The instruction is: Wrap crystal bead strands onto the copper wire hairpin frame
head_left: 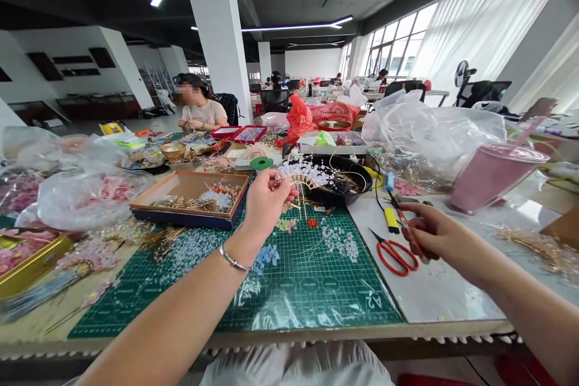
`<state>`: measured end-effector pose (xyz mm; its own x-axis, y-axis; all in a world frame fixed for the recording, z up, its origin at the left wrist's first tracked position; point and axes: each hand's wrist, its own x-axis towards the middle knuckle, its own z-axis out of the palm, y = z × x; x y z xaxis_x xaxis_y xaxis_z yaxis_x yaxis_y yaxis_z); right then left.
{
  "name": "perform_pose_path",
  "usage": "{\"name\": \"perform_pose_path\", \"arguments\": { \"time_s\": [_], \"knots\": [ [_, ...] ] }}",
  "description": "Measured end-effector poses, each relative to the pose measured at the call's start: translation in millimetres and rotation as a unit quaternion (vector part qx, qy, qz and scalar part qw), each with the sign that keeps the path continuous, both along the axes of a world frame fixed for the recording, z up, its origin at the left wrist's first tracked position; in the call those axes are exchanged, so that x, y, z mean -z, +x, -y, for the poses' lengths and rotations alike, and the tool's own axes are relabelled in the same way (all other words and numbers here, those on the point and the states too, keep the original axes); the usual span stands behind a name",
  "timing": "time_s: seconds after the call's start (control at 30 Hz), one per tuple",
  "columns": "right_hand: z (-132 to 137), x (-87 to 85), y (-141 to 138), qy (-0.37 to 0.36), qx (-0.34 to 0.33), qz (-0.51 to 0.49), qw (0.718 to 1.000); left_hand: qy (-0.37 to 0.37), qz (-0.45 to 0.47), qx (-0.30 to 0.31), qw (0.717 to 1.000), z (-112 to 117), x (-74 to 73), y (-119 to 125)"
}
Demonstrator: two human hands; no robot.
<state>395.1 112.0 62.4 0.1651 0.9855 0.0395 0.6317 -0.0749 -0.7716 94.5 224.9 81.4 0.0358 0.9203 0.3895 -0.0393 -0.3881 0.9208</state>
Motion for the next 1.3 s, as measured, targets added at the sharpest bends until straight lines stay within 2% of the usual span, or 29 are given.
{"name": "perform_pose_path", "arguments": {
  "time_s": [0.17,0.3,0.4,0.53,0.73,1.0,1.3],
  "knots": [
    [-20.1,-24.3,-64.0,-0.006,-0.124,-0.020,0.992,0.010,-0.005,0.007,1.000,-23.6,-0.7,17.2],
    [-55.0,-32.0,-86.8,0.006,-0.118,-0.014,0.993,0.018,-0.005,0.012,1.000,-36.8,1.7,24.4],
    [-77.6,-31.3,-88.7,0.008,-0.103,-0.012,0.995,0.021,-0.009,0.012,1.000,-45.1,3.8,25.3],
    [-93.9,-28.3,-88.9,0.015,-0.098,-0.015,0.995,0.026,-0.017,0.012,0.999,-54.2,5.6,25.9],
    [-105.3,-25.6,-90.8,0.000,-0.106,-0.035,0.994,0.033,-0.032,0.010,0.999,-66.3,9.2,32.3],
    [-124.3,-26.4,-76.7,0.001,-0.072,-0.027,0.997,0.040,-0.057,-0.002,0.998,-83.9,15.3,42.6],
    [-124.8,-28.1,-71.2,-0.013,-0.127,-0.042,0.991,0.050,-0.077,-0.011,0.996,-95.8,15.6,50.0]
  ]
}}
